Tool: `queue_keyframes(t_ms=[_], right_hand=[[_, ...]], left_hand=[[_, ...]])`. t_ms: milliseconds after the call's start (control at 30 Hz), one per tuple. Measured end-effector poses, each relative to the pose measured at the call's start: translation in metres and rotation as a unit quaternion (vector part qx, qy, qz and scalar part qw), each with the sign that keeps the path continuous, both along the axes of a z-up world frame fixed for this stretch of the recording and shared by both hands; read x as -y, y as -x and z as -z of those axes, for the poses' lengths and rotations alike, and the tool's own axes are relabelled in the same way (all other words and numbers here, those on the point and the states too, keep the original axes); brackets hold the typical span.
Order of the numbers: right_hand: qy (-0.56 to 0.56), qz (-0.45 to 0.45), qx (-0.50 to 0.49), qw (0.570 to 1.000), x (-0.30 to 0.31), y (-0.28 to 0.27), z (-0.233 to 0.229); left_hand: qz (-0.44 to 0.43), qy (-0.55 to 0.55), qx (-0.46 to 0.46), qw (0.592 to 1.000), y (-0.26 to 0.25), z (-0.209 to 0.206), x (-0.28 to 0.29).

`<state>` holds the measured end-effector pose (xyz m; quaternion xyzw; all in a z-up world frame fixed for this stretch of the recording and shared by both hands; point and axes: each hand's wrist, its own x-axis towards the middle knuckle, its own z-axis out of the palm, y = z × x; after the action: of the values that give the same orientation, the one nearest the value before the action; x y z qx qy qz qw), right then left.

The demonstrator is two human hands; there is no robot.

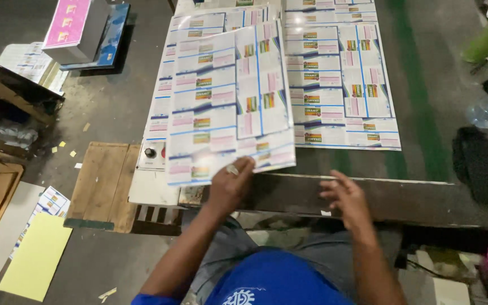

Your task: The person sits and sorts through a stack of printed paper sheets, flipping them one by one from a pile on the left to a pile on the right. They handle the papers by hand, separating them and organizing them into a new stack.

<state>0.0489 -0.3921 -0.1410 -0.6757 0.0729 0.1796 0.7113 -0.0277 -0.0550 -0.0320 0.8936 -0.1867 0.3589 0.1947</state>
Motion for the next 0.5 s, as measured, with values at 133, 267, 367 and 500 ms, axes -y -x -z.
queue_keyframes(t_ms=[133,267,367,500], right_hand=[[-0.06,-0.133,0.017,0.989,-0.05,0.035,0.003],[-0.168,-0.062,-0.046,0.983,-0.046,0.035,0.024],[-0.147,0.041,-0.043,0.987,-0.011,0.023,0.029],[-0.153,0.157,0.036,0.975,0.052,0.024,0.022]], left_hand=[[0.064,-0.021,-0.075,0.995,0.011,0.026,0.054],[0.086,-0.021,-0.151,0.985,0.009,0.034,0.079],[0.048,-0.049,-0.146,0.987,-0.015,0.034,0.051],[-0.129,-0.063,-0.179,0.973,-0.063,0.045,-0.017]])
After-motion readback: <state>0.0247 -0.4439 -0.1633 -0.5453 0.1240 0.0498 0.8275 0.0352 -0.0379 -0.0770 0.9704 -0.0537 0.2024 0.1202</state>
